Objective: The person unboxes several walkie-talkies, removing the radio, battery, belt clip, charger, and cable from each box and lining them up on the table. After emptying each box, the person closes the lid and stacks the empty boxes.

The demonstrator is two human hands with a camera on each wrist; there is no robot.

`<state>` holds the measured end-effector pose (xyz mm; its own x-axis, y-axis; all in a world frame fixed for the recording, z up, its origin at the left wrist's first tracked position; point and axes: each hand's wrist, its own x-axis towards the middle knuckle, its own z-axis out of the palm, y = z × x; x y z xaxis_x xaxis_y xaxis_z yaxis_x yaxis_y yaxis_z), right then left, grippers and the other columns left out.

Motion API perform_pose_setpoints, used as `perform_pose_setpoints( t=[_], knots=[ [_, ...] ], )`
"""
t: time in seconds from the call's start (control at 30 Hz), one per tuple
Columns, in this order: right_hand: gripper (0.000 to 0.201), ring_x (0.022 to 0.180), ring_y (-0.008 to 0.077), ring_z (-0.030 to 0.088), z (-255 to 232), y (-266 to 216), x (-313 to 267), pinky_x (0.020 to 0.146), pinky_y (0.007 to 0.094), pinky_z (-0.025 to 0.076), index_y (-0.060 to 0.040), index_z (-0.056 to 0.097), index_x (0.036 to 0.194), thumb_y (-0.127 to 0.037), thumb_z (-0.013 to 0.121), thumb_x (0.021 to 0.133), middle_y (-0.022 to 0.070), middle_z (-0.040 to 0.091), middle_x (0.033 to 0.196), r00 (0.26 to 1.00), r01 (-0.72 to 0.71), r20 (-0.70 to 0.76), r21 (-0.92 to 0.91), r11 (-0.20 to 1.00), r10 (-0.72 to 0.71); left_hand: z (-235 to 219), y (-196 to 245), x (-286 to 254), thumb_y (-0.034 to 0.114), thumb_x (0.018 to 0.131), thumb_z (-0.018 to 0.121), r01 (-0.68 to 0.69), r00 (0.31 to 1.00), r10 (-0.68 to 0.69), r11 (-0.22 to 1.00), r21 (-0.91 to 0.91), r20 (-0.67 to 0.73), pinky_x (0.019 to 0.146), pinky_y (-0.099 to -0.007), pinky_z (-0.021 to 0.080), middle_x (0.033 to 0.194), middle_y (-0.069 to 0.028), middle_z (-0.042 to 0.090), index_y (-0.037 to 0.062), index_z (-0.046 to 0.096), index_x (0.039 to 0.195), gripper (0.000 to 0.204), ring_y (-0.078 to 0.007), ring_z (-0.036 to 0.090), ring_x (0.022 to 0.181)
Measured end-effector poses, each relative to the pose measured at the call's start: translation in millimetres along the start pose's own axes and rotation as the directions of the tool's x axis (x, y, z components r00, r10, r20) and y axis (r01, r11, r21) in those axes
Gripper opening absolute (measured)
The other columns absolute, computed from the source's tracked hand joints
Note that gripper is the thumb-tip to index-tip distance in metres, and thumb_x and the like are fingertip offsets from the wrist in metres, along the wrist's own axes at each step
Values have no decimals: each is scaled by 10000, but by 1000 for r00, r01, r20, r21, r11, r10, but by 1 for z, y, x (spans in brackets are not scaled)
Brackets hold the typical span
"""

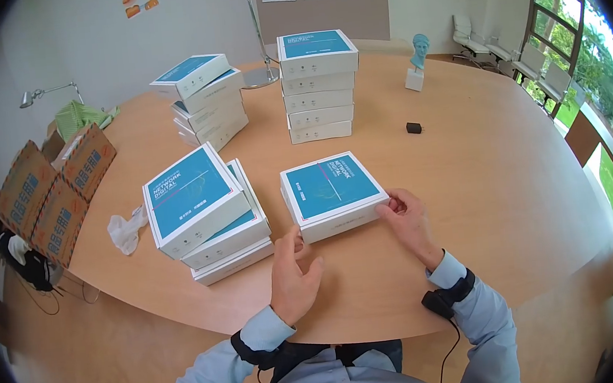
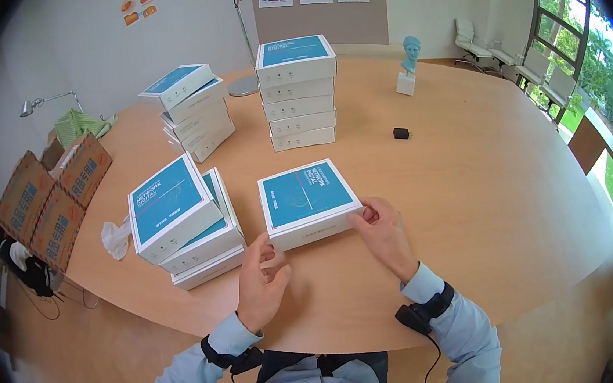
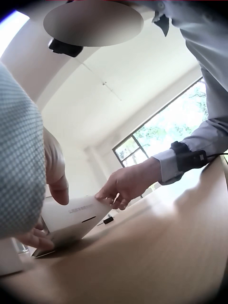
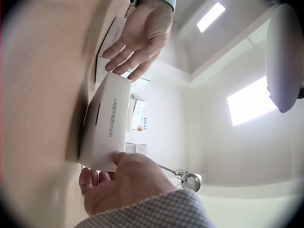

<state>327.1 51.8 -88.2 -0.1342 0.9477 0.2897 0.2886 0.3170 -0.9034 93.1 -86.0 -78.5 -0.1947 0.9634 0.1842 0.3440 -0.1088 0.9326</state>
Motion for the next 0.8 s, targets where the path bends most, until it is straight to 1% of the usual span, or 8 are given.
perform_pose_setpoints(
  t=[0.07,0.1,0.17,0.3,0.4,0.53,0.77,0.8],
  knots=[
    [297,714,96,532,-6,-5,7,649,272,495,34,705,1132,-142,757,900,4,578,802,1000,7,-23,31,1000,-6,0,12,8,-17,814,666,-147,985,161,970,193,-61,996,-411,492,1245,-215,505,20,431,1460,689,-375,541,1183],
    [291,708,89,526,-9,-7,10,630,268,483,40,698,1121,-153,753,910,-1,567,797,1000,-16,-16,43,999,16,1,12,14,-17,814,666,-151,984,165,970,193,-61,996,-411,492,1245,-215,505,20,431,1460,689,-375,541,1183],
    [287,701,82,519,-11,-14,14,611,264,472,46,691,1109,-163,750,921,-5,556,793,999,-36,-9,56,998,37,5,7,27,-49,827,652,-274,945,305,935,226,-116,936,-366,538,1320,-156,466,65,448,1447,663,-293,545,1185],
    [304,657,73,526,-9,-29,16,561,232,465,43,642,1079,-224,728,962,-2,564,794,996,-89,-5,213,973,92,14,10,44,-151,759,622,-252,947,276,956,152,-163,991,-408,486,1318,-210,441,20,422,1434,724,-387,507,1200],
    [311,660,78,561,-9,-39,17,548,223,477,21,621,1052,-268,710,982,13,596,812,986,-128,-60,340,932,157,15,6,52,-184,738,610,-341,899,405,887,312,-168,972,-418,506,1334,-211,449,19,445,1416,726,-407,518,1200],
    [304,713,100,613,-13,-31,21,550,234,489,-24,612,1012,-312,706,983,47,640,849,943,-225,-110,480,848,313,14,5,55,-164,760,609,-468,859,512,776,422,9,945,-439,532,1358,-202,480,15,477,1404,681,-412,544,1206],
    [238,754,124,618,-33,2,34,557,282,510,-46,650,929,-279,687,960,39,647,869,943,-193,-153,475,859,297,13,26,48,-52,742,706,-643,737,595,472,603,321,811,-392,563,1295,-129,559,49,548,1354,640,-325,613,1050],
    [235,763,122,615,-36,4,36,565,285,513,-35,674,934,-269,670,960,35,649,872,943,-202,-146,464,863,299,12,31,48,-52,742,706,-647,736,593,473,598,328,811,-392,563,1295,-129,559,49,548,1354,640,-325,613,1050]
  ],
)
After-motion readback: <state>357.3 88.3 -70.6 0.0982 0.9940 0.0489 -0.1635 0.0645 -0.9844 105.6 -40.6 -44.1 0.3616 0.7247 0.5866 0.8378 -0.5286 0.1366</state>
